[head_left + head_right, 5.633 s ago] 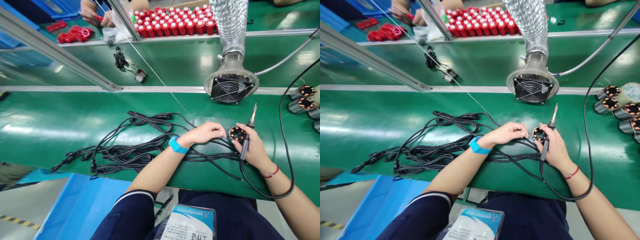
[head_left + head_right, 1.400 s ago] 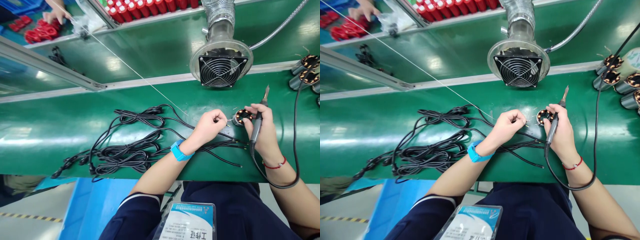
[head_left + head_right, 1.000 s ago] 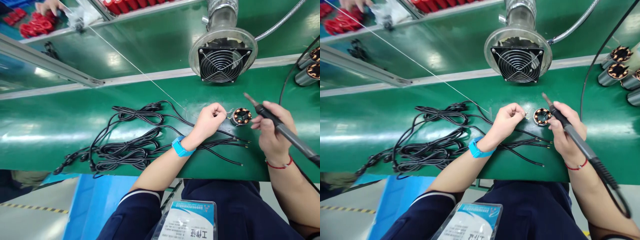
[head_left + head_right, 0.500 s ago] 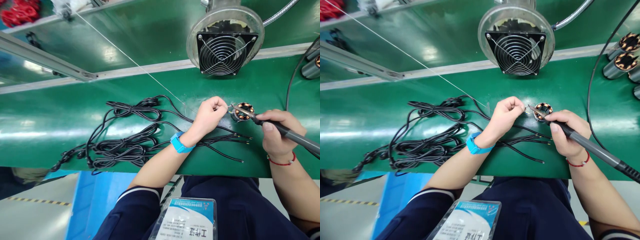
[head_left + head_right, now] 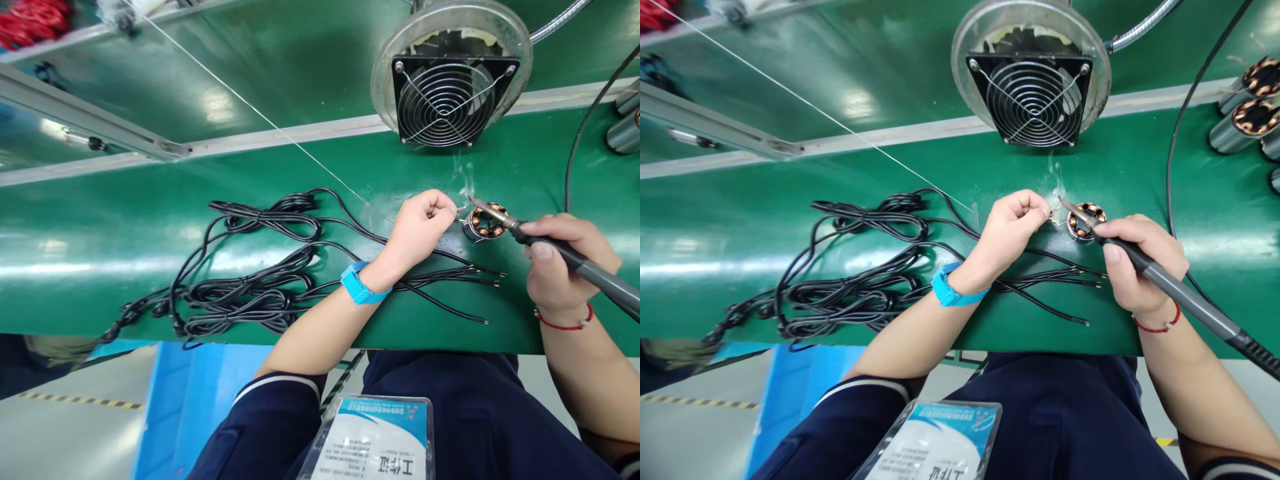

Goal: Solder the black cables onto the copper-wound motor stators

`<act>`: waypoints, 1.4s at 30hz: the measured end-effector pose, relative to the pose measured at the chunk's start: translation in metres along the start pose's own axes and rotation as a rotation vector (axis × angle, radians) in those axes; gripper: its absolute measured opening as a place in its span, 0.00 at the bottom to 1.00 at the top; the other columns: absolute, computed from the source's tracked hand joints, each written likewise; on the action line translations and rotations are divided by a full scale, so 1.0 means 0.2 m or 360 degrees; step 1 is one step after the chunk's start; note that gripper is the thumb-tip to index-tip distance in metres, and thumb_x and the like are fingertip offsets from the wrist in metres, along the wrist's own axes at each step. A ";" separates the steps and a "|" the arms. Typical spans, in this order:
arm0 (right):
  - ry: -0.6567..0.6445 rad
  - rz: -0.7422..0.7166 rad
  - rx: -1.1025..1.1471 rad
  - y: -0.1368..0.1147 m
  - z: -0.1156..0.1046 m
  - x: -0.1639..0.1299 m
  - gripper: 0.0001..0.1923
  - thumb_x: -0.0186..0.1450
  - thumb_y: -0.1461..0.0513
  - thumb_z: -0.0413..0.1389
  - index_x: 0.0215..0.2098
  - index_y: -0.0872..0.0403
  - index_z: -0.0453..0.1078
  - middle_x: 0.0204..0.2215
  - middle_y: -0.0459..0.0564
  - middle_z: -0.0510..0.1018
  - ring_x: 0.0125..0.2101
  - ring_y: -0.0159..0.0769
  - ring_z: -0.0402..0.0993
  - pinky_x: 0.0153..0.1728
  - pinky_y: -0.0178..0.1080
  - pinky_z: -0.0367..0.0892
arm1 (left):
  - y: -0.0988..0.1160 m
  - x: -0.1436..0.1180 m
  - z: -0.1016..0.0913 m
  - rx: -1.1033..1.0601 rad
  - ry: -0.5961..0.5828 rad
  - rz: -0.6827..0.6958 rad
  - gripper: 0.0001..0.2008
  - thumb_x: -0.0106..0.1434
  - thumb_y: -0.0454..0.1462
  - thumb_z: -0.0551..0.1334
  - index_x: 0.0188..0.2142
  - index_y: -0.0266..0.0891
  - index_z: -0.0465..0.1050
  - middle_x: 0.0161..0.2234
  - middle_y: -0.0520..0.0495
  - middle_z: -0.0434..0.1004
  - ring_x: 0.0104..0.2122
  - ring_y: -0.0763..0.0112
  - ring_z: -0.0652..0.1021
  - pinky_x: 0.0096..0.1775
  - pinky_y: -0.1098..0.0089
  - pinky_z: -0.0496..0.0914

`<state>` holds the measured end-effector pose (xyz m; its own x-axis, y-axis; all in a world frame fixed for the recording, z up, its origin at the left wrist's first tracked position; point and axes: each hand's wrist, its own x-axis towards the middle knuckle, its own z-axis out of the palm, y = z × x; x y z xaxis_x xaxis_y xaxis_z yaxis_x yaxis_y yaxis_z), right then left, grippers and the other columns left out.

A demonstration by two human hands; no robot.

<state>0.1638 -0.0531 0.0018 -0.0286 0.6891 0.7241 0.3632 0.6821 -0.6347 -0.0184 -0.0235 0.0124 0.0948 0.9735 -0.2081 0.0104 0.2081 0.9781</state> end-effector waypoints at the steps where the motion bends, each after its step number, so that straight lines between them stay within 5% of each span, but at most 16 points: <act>1: -0.0002 -0.0004 -0.0037 0.00 0.00 0.00 0.10 0.64 0.62 0.56 0.42 0.51 0.76 0.28 0.45 0.78 0.23 0.30 0.70 0.22 0.36 0.64 | 0.00 0.00 0.00 -0.0003 0.0000 -0.0001 0.08 0.57 0.26 0.58 0.23 0.36 0.66 0.19 0.59 0.62 0.20 0.83 0.61 0.24 0.76 0.56; 8: -0.0122 0.0067 -0.0157 -0.01 -0.01 0.00 0.16 0.61 0.62 0.60 0.48 0.47 0.74 0.32 0.45 0.79 0.27 0.33 0.71 0.27 0.38 0.67 | -0.01 0.01 0.00 0.0019 -0.0007 0.0029 0.07 0.57 0.27 0.58 0.24 0.36 0.66 0.19 0.58 0.63 0.20 0.82 0.62 0.25 0.75 0.58; 12: -0.0121 0.0283 0.0029 -0.02 0.03 -0.03 0.28 0.62 0.62 0.61 0.60 0.42 0.65 0.46 0.47 0.79 0.35 0.37 0.79 0.31 0.40 0.75 | -0.02 0.01 0.00 0.0051 0.0002 0.0026 0.07 0.57 0.28 0.58 0.24 0.36 0.67 0.20 0.57 0.65 0.21 0.81 0.63 0.26 0.75 0.59; 15: -0.0115 0.0395 0.0022 -0.01 0.06 -0.04 0.27 0.67 0.58 0.56 0.63 0.40 0.58 0.52 0.47 0.76 0.43 0.41 0.79 0.39 0.45 0.78 | -0.02 0.01 0.00 0.0067 -0.0002 0.0031 0.07 0.57 0.28 0.58 0.24 0.37 0.67 0.20 0.56 0.66 0.22 0.81 0.64 0.26 0.75 0.60; 18: -0.0226 0.0391 -0.0187 -0.01 0.08 -0.04 0.23 0.69 0.57 0.52 0.62 0.42 0.58 0.45 0.46 0.80 0.49 0.43 0.76 0.52 0.53 0.70 | -0.02 0.01 0.00 0.0053 -0.0010 0.0035 0.07 0.57 0.28 0.58 0.24 0.36 0.67 0.21 0.56 0.66 0.22 0.81 0.64 0.27 0.76 0.60; 21: -0.0426 0.0383 -0.0341 0.00 0.08 -0.02 0.25 0.67 0.57 0.54 0.61 0.39 0.58 0.50 0.46 0.77 0.55 0.45 0.71 0.56 0.56 0.65 | -0.03 0.02 0.00 0.0030 -0.0032 0.0053 0.06 0.57 0.29 0.58 0.24 0.36 0.67 0.21 0.56 0.66 0.23 0.81 0.65 0.28 0.76 0.61; 24: -0.0531 0.0376 -0.0378 -0.01 0.09 -0.01 0.25 0.66 0.59 0.54 0.61 0.39 0.58 0.50 0.46 0.78 0.52 0.45 0.72 0.53 0.56 0.66 | -0.03 0.01 0.00 0.0028 -0.0062 0.0106 0.06 0.57 0.30 0.58 0.24 0.36 0.67 0.22 0.57 0.66 0.23 0.81 0.64 0.29 0.76 0.61; 35: -0.0376 0.0317 -0.0270 -0.02 0.14 -0.02 0.27 0.65 0.62 0.56 0.60 0.42 0.58 0.36 0.44 0.78 0.39 0.40 0.74 0.47 0.52 0.69 | -0.03 -0.04 -0.05 0.0220 -0.0135 0.0325 0.04 0.61 0.34 0.57 0.29 0.38 0.63 0.24 0.55 0.64 0.25 0.78 0.65 0.28 0.75 0.61; 42: -0.0248 0.0441 -0.0091 -0.03 0.15 -0.01 0.24 0.64 0.61 0.58 0.58 0.43 0.61 0.32 0.42 0.77 0.36 0.37 0.76 0.41 0.45 0.73 | 0.01 -0.06 -0.08 0.0530 -0.0289 0.0648 0.05 0.62 0.34 0.59 0.29 0.38 0.69 0.31 0.50 0.73 0.34 0.73 0.72 0.39 0.71 0.66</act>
<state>0.1334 -0.0511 -0.0041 -0.0618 0.8790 0.4729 0.4284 0.4513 -0.7828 -0.0348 -0.0327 0.0169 0.3265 0.9310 0.1634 0.2484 -0.2513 0.9355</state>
